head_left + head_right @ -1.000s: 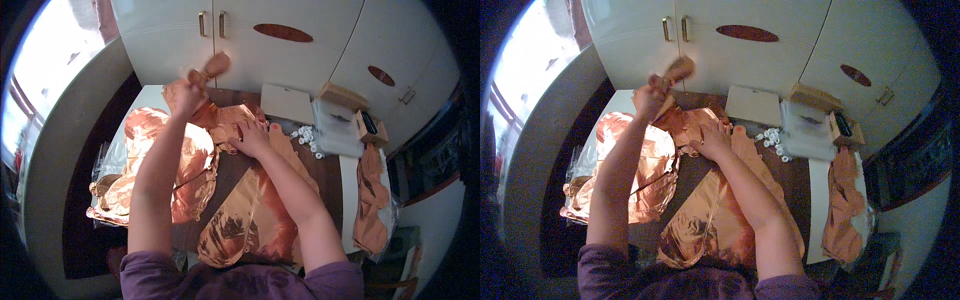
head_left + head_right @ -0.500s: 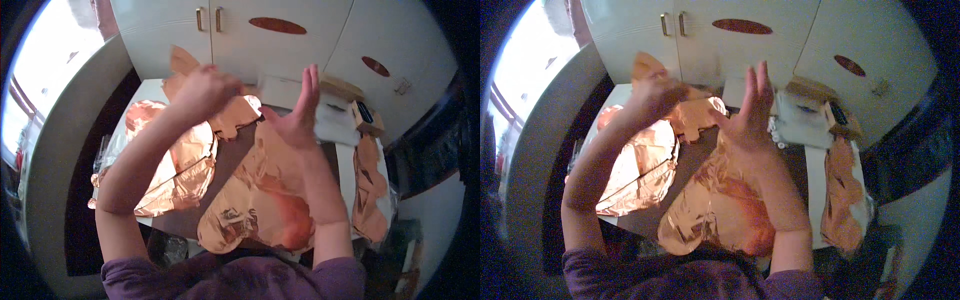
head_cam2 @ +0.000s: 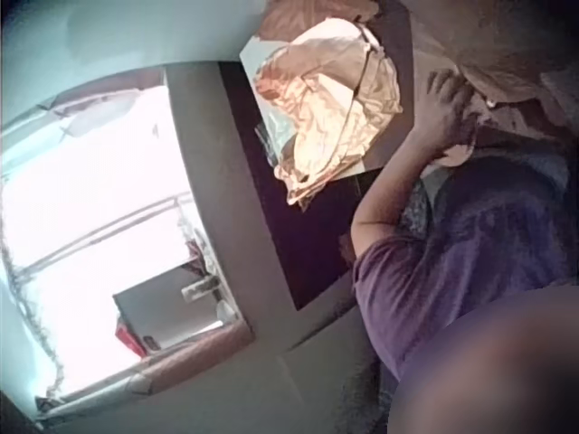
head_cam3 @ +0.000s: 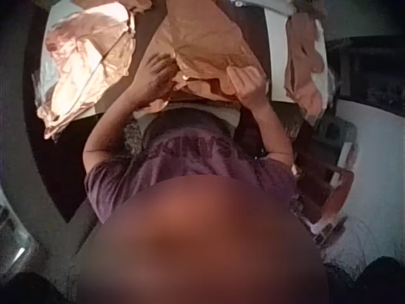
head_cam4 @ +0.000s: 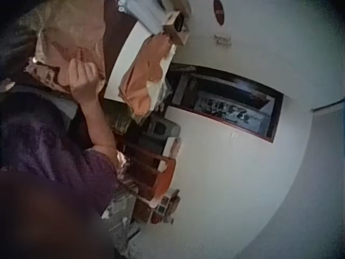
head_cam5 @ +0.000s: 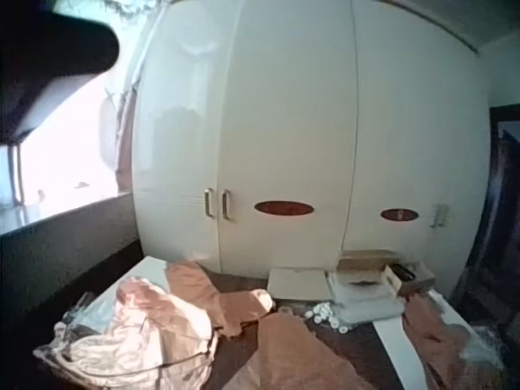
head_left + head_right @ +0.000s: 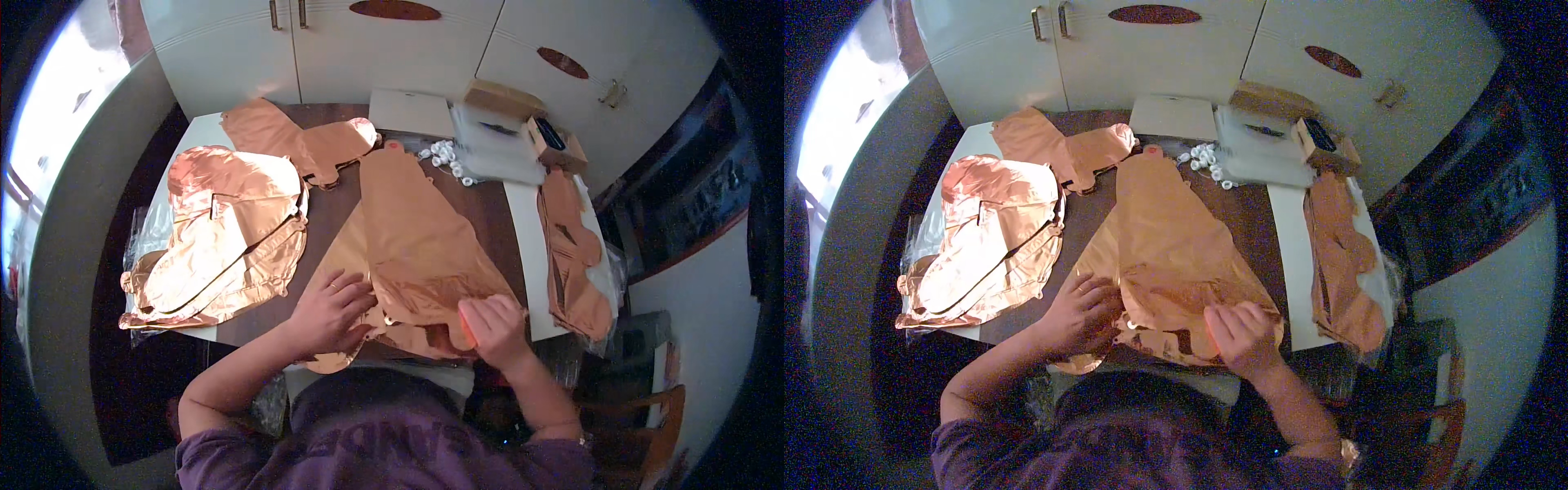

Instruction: Folding foil balloons and placing them into plastic packaging bags with backing cards.

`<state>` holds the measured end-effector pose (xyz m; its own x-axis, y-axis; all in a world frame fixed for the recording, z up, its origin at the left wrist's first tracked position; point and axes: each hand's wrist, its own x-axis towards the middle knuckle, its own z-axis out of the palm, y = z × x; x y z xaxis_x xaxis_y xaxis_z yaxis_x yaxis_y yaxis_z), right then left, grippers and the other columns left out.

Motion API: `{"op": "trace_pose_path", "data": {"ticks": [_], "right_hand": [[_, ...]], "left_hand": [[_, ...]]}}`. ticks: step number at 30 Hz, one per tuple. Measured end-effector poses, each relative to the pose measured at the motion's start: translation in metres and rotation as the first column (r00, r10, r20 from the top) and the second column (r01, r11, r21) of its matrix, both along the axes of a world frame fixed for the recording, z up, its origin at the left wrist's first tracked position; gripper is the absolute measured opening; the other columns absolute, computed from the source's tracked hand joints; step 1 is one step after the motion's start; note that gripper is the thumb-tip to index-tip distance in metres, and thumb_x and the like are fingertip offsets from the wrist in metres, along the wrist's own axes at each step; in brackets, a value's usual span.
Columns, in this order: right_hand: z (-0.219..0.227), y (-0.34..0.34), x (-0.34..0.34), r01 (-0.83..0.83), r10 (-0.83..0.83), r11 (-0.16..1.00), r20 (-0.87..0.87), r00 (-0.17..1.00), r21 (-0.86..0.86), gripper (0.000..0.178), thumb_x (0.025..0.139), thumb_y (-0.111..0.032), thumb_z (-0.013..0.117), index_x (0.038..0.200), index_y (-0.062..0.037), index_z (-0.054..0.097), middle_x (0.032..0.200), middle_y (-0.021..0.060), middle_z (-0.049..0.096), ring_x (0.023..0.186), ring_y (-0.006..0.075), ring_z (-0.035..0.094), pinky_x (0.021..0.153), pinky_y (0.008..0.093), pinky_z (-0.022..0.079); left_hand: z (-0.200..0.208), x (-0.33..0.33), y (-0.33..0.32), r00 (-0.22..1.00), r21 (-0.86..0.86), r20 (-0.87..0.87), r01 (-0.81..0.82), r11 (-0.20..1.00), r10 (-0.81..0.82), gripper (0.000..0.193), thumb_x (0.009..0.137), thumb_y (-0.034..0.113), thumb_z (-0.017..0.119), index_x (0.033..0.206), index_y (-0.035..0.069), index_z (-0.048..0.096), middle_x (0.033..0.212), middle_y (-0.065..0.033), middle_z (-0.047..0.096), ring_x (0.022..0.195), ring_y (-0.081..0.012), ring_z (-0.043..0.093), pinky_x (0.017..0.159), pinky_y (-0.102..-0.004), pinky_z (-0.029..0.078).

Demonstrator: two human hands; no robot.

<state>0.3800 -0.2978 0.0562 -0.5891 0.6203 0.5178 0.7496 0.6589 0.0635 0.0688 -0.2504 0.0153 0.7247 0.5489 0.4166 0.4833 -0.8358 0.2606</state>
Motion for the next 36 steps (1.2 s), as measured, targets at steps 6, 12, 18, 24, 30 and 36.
{"op": "trace_pose_path", "data": {"ticks": [6, 12, 18, 24, 30, 36], "right_hand": [[-0.028, -0.032, -0.008, 0.048, -0.048, 0.999, -0.034, 0.998, 0.001, 0.029, 0.073, -0.01, 0.064, 0.099, 0.0018, 0.066, 0.093, 0.0123, 0.067, 0.081, 0.0253, 0.064, 0.075, 0.0381, 0.051], [-0.037, -0.043, -0.02, 0.101, -0.1, 0.992, 0.011, 0.995, -0.072, 0.028, 0.076, -0.01, 0.063, 0.102, 0.0008, 0.066, 0.098, 0.012, 0.065, 0.086, 0.0258, 0.062, 0.08, 0.0399, 0.049], [-0.017, -0.057, -0.026, 0.129, -0.125, 0.981, 0.036, 0.991, -0.146, 0.031, 0.076, -0.014, 0.066, 0.105, -0.0014, 0.065, 0.099, 0.0101, 0.064, 0.091, 0.0276, 0.06, 0.086, 0.0404, 0.046], [-0.011, -0.104, 0.005, 0.259, -0.608, 0.402, -0.044, 0.793, -0.878, 0.031, 0.08, -0.028, 0.073, 0.092, -0.0005, 0.066, 0.082, 0.0091, 0.064, 0.073, 0.0306, 0.064, 0.07, 0.0401, 0.053], [-0.097, -0.112, 0.012, -0.108, -0.872, 0.382, -0.396, 0.286, -0.918, 0.032, 0.097, -0.028, 0.058, 0.091, 0.0029, 0.064, 0.08, 0.0088, 0.068, 0.068, 0.0163, 0.065, 0.061, 0.0295, 0.051], [-0.076, -0.094, -0.017, -0.381, -0.874, 0.464, -0.483, -0.05, -0.8, 0.03, 0.094, -0.025, 0.061, 0.096, 0.0042, 0.065, 0.084, 0.0104, 0.069, 0.064, 0.0158, 0.065, 0.06, 0.0291, 0.054]], "left_hand": [[-0.006, 0.007, -0.002, 1.0, -0.113, 0.025, -0.001, 0.994, 0.004, 0.043, 0.079, 0.024, 0.069, 0.113, 0.002, 0.057, 0.12, -0.018, 0.058, 0.119, -0.0351, 0.052, 0.105, -0.0529, 0.036], [0.004, 0.003, 0.005, 0.979, -0.192, 0.173, -0.071, 0.979, 0.105, 0.021, 0.079, 0.011, 0.064, 0.098, 0.004, 0.059, 0.104, -0.0122, 0.061, 0.102, -0.0321, 0.059, 0.1, -0.051, 0.04], [0.008, 0.019, 0.026, 0.986, -0.109, 0.156, -0.044, 0.993, 0.061, 0.041, 0.079, 0.02, 0.07, 0.114, 0.002, 0.059, 0.12, -0.0203, 0.057, 0.116, -0.0404, 0.051, 0.102, -0.05, 0.038], [-0.013, 0.018, 0.03, 0.996, -0.152, 0.084, -0.019, 0.988, 0.033, 0.04, 0.079, 0.021, 0.07, 0.114, 0.004, 0.06, 0.124, -0.0193, 0.055, 0.12, -0.0408, 0.05, 0.104, -0.0509, 0.037], [-0.014, 0.022, 0.019, 0.999, -0.133, 0.035, -0.024, 0.991, 0.029, 0.042, 0.078, 0.02, 0.069, 0.115, 0.004, 0.059, 0.126, -0.0194, 0.054, 0.123, -0.041, 0.047, 0.104, -0.0519, 0.036], [-0.018, 0.017, 0.019, 0.997, -0.135, 0.072, -0.028, 0.99, 0.038, 0.044, 0.076, 0.02, 0.07, 0.116, 0.004, 0.059, 0.125, -0.0197, 0.054, 0.122, -0.0418, 0.047, 0.103, -0.0528, 0.037]]}}
